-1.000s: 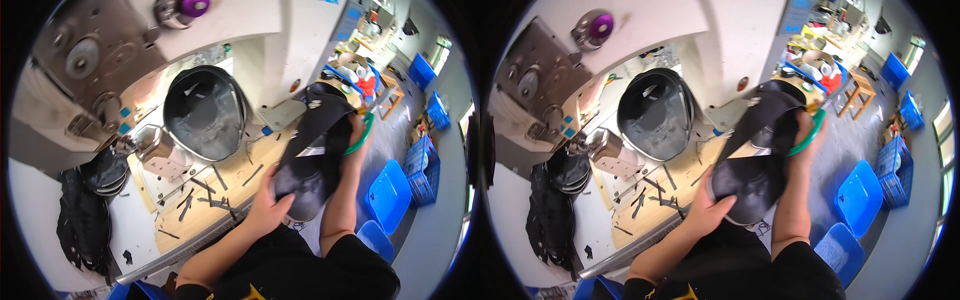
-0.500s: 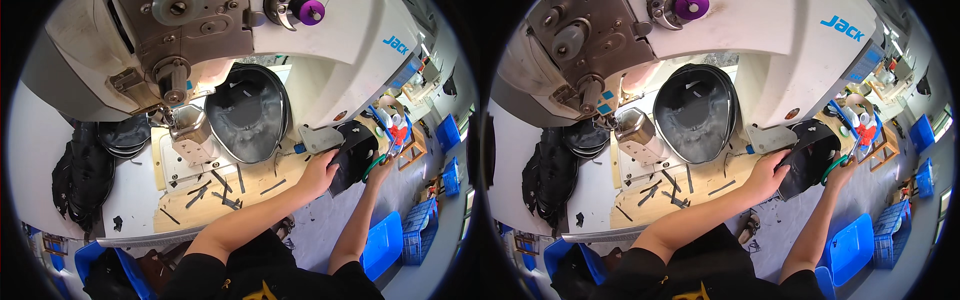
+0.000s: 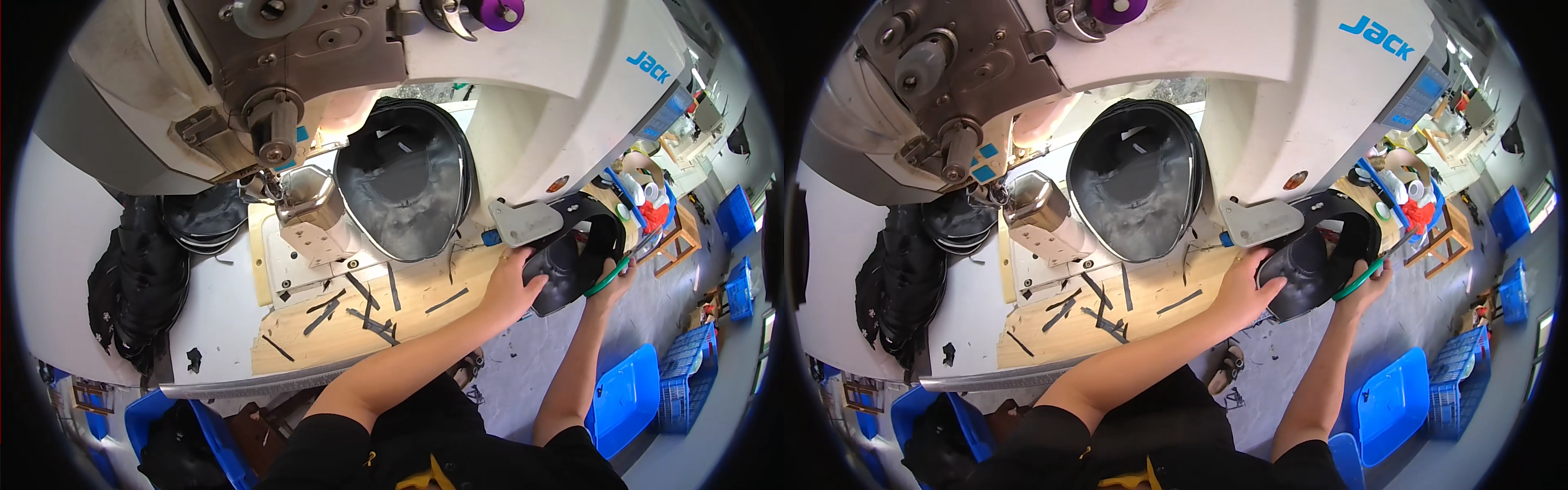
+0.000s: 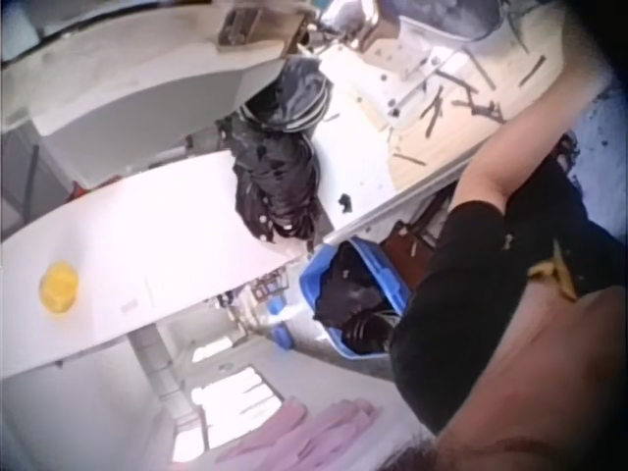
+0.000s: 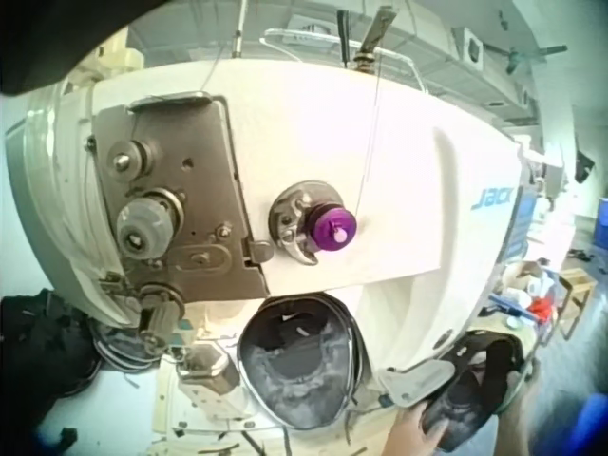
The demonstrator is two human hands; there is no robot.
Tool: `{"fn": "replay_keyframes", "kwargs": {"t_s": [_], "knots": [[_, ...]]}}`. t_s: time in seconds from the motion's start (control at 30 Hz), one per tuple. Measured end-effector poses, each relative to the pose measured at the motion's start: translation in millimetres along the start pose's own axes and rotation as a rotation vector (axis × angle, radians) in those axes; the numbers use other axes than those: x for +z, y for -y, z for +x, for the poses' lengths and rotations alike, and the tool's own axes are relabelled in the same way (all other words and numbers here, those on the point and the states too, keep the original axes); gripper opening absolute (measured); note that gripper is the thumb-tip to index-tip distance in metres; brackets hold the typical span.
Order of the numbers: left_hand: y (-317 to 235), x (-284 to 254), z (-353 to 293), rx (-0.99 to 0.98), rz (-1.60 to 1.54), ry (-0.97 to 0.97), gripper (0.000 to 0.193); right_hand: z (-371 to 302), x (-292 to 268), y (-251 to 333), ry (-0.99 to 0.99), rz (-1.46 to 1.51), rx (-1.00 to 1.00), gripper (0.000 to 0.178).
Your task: The person uses green-handled scissors to trim excess black fabric from the edges of a shoe upper. They repeatedly pick up the item, cut along the seams, and place it back on the table or into a pile. The task involves precise cutting to shape the material.
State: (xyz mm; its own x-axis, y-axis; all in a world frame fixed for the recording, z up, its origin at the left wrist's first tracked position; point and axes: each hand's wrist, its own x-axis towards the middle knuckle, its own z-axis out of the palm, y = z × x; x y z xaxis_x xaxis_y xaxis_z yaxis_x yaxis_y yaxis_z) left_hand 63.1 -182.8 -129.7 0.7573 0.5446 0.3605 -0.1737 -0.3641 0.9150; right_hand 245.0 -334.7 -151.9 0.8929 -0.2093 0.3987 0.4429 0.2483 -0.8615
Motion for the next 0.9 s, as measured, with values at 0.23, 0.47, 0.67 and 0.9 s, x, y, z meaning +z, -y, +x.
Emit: {"fn": "replay_keyframes", "kwargs": {"t_s": [0.23, 0.47, 0.67, 0.9], "knots": [[-17.1, -35.6, -20.6, -0.169, -0.020, 0.225, 0.070, -20.7, 24.6, 110.8, 0.050, 0.138, -0.215, 0.053], [-48.3, -35.0, -46.1, -0.049, -0.260, 0.121, 0.078, -49.1, 9.8, 182.4, 0.116, -0.205, -0.258, 0.057], [-59.1, -73.6, -73.5, 0.245, -0.340, -0.142, 0.069, -105.8, 28.0, 183.8, 0.439, 0.073, -0.145, 0.063], [-75.0, -162.7, -100.3, 0.217, -0.046, -0.271, 0.064, -194.1, 95.6, 195.6, 0.660, 0.446, 0.199, 0.076]]}}
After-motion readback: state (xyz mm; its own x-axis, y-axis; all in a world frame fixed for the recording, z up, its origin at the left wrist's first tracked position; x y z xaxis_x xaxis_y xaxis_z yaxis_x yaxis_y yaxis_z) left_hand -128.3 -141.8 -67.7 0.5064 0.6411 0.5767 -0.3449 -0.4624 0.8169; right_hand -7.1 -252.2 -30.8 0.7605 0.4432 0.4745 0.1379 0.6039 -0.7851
